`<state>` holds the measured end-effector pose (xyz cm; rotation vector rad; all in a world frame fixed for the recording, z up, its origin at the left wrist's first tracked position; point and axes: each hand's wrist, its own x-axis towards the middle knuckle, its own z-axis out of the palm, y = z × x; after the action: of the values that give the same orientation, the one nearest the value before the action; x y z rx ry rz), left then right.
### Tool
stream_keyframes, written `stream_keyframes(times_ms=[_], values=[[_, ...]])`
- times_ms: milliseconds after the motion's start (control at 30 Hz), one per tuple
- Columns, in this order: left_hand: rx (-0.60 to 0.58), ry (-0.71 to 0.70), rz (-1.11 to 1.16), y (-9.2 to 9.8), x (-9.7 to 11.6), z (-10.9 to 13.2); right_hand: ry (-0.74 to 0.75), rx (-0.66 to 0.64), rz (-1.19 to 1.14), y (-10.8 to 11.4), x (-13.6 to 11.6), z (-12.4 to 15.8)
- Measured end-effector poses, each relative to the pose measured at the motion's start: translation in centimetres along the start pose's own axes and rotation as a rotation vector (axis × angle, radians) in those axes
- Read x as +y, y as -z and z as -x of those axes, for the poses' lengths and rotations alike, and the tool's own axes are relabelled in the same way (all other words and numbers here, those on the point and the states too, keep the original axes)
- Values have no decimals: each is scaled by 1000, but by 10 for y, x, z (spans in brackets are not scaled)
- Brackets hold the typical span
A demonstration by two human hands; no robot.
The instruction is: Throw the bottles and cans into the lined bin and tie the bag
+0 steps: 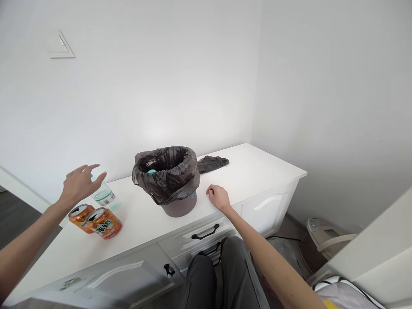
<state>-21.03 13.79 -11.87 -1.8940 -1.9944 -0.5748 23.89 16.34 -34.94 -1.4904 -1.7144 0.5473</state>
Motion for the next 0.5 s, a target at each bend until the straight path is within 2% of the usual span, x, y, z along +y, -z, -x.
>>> stream_keyframes(times_ms=[67, 133, 400, 500], values=[[-48, 90, -23, -6, -11, 9, -1, 0, 9, 0, 0, 0], [-42, 111, -6, -7, -13, 15, 0, 0, 17, 0, 0, 0], [34, 140, -2, -4, 1, 19, 1, 6, 33, -1, 0, 1], [129, 90, 57, 2, 9, 16, 5, 11, 30, -2, 1, 1]])
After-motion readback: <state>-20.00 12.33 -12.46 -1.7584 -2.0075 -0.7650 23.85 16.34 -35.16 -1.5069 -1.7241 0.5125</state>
